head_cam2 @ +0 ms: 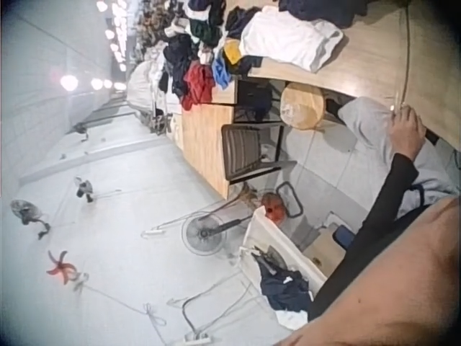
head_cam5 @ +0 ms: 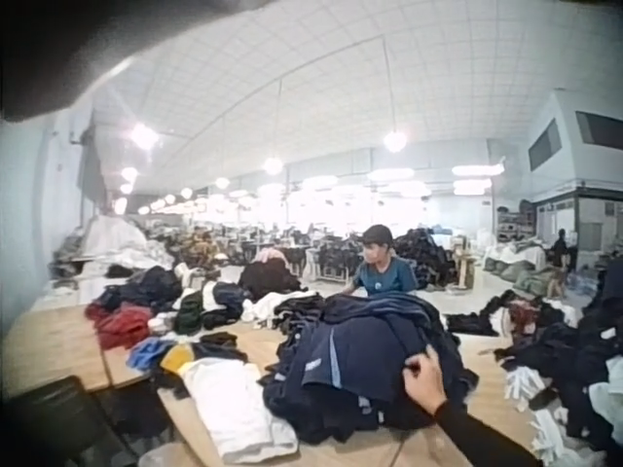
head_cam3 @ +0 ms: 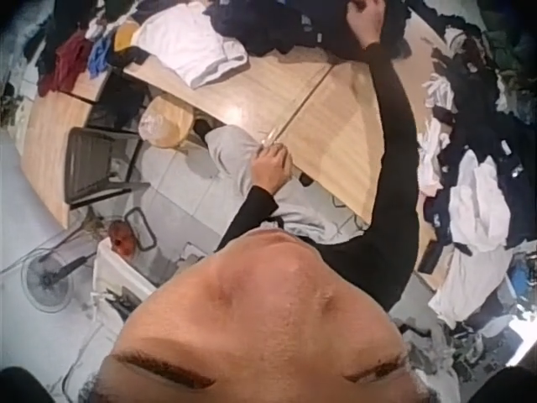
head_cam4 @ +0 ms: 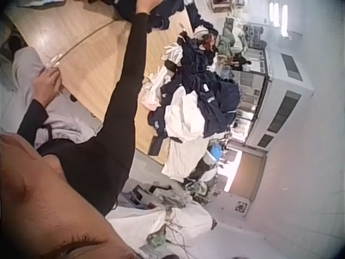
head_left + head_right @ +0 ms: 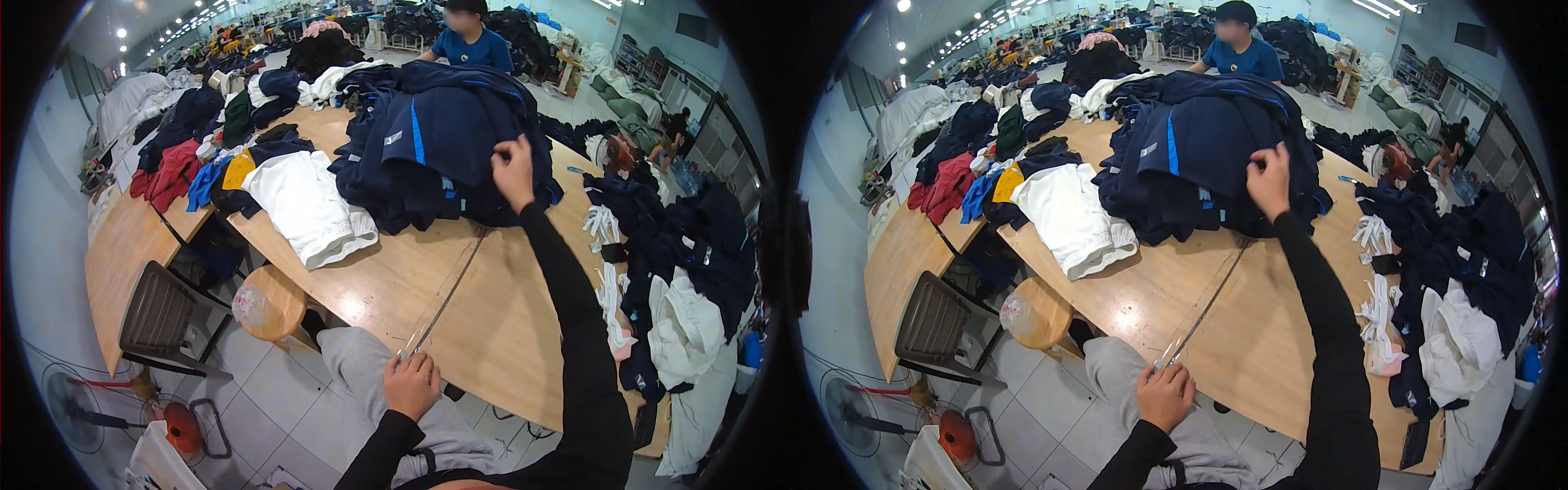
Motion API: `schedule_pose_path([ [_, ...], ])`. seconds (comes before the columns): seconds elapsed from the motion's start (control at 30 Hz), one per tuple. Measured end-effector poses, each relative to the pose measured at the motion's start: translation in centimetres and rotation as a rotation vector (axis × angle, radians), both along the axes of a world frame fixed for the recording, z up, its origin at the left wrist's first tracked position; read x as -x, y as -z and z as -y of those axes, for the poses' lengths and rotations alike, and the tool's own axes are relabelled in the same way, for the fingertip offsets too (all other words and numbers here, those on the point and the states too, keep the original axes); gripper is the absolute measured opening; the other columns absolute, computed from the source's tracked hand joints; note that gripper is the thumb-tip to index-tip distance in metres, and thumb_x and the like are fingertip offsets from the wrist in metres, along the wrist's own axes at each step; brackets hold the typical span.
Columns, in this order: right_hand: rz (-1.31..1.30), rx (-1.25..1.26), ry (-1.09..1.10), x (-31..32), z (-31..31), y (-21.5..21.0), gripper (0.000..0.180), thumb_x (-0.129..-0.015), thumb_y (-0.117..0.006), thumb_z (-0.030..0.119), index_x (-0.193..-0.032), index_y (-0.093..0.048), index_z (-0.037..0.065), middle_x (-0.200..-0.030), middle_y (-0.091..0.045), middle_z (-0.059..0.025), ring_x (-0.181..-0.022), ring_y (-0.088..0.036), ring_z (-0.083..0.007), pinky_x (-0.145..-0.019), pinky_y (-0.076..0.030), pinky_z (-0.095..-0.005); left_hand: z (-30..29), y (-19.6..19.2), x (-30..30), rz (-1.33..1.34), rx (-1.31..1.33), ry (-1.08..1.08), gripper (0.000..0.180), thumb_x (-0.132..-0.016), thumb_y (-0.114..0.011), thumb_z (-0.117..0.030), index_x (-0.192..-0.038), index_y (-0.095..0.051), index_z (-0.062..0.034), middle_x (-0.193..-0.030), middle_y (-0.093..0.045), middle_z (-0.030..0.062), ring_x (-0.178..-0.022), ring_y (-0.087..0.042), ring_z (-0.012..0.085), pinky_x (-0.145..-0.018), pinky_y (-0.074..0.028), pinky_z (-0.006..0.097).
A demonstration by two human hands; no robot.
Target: Trimming loose threads from garments using small scissors at a garment factory workbench.
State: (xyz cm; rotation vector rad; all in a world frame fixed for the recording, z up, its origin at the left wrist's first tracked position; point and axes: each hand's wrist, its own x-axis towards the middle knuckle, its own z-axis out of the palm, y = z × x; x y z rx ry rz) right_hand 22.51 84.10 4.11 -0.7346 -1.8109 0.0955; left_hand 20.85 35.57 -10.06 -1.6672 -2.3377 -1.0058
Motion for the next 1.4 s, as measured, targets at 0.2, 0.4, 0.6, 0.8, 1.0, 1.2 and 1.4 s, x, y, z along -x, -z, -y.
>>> schedule_pose_path([
  [0.2,0.055,0.185,0.194,-0.4,-14.0,-4.7,0.031,-0.091,-0.071,0.014,-0.118,-0.082,0.003,-0.118,-0.071,-0.0284,-0.108,-0.072,-0.0397,-0.094,-0.059,-0.0477,0.8,2.0,0.4,0.006,0.168,0.000,0.015,-0.095,-0.076,-0.027,-0.106,-0.078,-0.0169,-0.112,-0.079,-0.0045,-0.103,-0.075,0.0142,-0.103,-0.048,0.040],
  [0.4,0.069,0.457,0.014,-0.7,-17.6,-5.7,0.036,-0.103,-0.069,0.019,-0.135,-0.070,0.003,-0.113,-0.075,-0.0088,-0.095,-0.071,-0.0185,-0.080,-0.057,-0.0339,0.7,1.5,0.4,-0.010,0.240,0.057,0.036,-0.098,-0.072,-0.046,-0.120,-0.073,-0.0169,-0.118,-0.078,-0.0054,-0.115,-0.073,0.0103,-0.106,-0.046,0.040],
  [0.6,-0.117,0.331,-0.221,4.4,-6.2,-5.9,0.021,-0.104,-0.068,0.013,-0.122,-0.071,0.002,-0.112,-0.075,-0.0090,-0.101,-0.070,-0.0200,-0.092,-0.054,-0.0341,0.7,1.3,0.8,0.039,0.326,0.044,0.041,-0.099,-0.071,-0.043,-0.124,-0.073,-0.0109,-0.124,-0.078,-0.0002,-0.126,-0.070,0.0120,-0.112,-0.044,0.044],
  [0.8,0.046,0.306,-0.444,-0.4,8.7,-1.9,0.012,-0.102,-0.060,0.003,-0.112,-0.067,0.003,-0.102,-0.068,-0.0028,-0.092,-0.062,-0.0129,-0.085,-0.050,-0.0291,0.6,0.7,0.7,0.043,0.370,0.075,0.041,-0.100,-0.070,-0.044,-0.123,-0.074,-0.0103,-0.127,-0.078,0.0000,-0.126,-0.070,0.0125,-0.113,-0.044,0.044],
  [1.0,-0.056,0.856,-0.715,-9.1,24.5,2.3,0.010,-0.093,-0.063,0.001,-0.100,-0.069,0.005,-0.094,-0.064,0.0017,-0.087,-0.058,-0.0078,-0.078,-0.044,-0.0226,1.4,1.2,0.4,0.013,0.363,0.117,0.049,-0.097,-0.073,-0.045,-0.135,-0.070,-0.0130,-0.142,-0.072,0.0042,-0.130,-0.067,0.0142,-0.112,-0.045,0.044],
  [1.2,0.112,1.134,-0.594,-14.6,35.1,5.7,0.013,-0.091,-0.071,-0.005,-0.100,-0.077,0.004,-0.089,-0.068,0.0029,-0.074,-0.057,-0.0042,-0.065,-0.043,-0.0210,2.3,-2.6,-0.2,0.087,0.256,-0.148,0.108,-0.073,-0.090,-0.026,-0.168,-0.040,-0.0140,-0.179,-0.022,0.0212,-0.163,-0.027,0.0404,-0.126,-0.034,0.047],
  [1.4,0.022,0.999,-0.594,-14.6,35.3,-2.0,0.013,-0.093,-0.070,-0.004,-0.101,-0.076,0.003,-0.086,-0.068,0.0042,-0.074,-0.057,-0.0046,-0.065,-0.043,-0.0233,3.1,-2.3,0.0,-0.030,0.272,0.023,0.073,-0.080,-0.085,-0.024,-0.148,-0.058,-0.0228,-0.176,-0.031,0.0163,-0.164,-0.026,0.0367,-0.127,-0.028,0.054],
])
